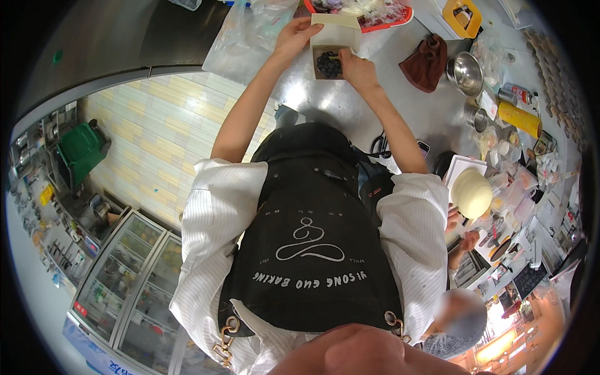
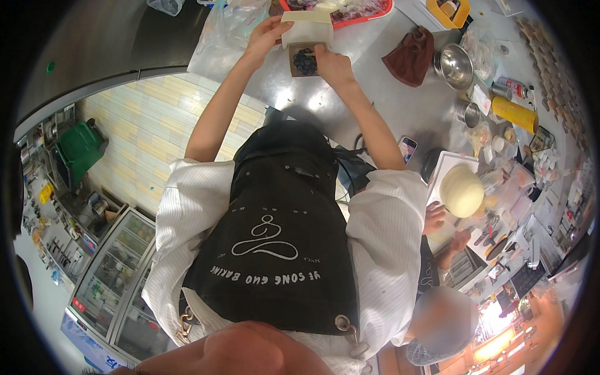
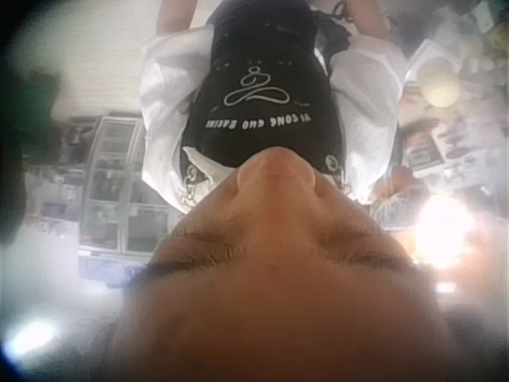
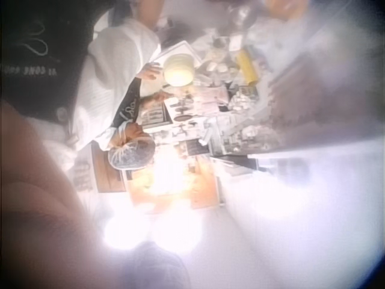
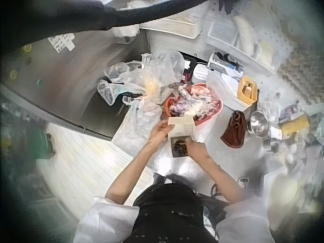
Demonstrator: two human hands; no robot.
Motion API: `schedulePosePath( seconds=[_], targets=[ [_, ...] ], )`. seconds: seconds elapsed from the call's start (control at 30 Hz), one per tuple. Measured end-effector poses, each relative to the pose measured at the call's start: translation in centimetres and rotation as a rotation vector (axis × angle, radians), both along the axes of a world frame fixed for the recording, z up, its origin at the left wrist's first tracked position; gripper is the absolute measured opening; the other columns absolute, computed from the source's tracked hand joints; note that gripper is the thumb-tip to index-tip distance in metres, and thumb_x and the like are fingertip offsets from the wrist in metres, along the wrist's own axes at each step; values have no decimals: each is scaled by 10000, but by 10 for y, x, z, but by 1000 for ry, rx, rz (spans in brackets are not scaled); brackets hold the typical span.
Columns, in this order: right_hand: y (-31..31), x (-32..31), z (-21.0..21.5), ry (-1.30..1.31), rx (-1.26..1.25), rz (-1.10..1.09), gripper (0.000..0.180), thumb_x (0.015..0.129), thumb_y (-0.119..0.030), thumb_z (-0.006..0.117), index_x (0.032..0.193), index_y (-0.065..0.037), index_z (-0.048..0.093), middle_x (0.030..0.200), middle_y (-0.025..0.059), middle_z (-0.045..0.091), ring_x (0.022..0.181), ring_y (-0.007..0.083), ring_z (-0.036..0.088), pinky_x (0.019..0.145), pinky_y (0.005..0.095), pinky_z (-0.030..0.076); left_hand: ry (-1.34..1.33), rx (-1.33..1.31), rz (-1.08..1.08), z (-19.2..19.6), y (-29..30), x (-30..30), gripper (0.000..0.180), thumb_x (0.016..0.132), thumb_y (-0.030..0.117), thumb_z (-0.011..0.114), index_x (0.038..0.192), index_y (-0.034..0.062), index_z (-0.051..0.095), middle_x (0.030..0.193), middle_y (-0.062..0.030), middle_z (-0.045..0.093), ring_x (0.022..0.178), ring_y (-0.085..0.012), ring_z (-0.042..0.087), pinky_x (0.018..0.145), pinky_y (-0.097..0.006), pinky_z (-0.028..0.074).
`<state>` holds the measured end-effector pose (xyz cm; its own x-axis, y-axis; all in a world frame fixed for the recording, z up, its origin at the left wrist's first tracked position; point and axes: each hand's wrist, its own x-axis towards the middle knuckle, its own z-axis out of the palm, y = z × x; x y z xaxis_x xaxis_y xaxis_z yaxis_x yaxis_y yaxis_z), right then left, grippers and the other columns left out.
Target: The person assembles a flat-folded paper box by folding its sides and tabs into a rectangular container. They then place a small container of blueberries into the assembled box. The task is performed by hand without tools.
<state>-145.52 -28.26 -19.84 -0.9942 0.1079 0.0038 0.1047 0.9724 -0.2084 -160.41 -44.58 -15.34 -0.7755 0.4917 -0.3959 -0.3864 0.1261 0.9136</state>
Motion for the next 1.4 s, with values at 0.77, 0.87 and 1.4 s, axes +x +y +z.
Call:
schedulePosePath(
  seconds=[0.77,0.87,1.4],
  targets=[
    [-12,-22,30,-198,33,-121,183,971,-116,521,1119,-92,626,927,168,756,830,352,770,684,475,622,34,-2,-81,9,-3,4,538,955,361,745,1385,66,616,1257,-49,707,1132,-153,644,956,-326,501],
    [-11,-20,26,-221,7,-152,194,970,-125,523,1130,-102,630,926,174,755,830,358,769,692,478,622,38,1,-74,6,-2,4,531,955,358,746,1381,67,620,1252,-47,708,1122,-151,649,950,-327,506],
    [-1,-17,5,-140,-98,-161,151,994,-258,570,1080,-178,666,896,178,748,779,412,742,645,526,589,35,33,-63,1,-1,1,559,929,321,786,1365,14,618,1178,-83,719,1055,-167,675,912,-308,531]
  ],
)
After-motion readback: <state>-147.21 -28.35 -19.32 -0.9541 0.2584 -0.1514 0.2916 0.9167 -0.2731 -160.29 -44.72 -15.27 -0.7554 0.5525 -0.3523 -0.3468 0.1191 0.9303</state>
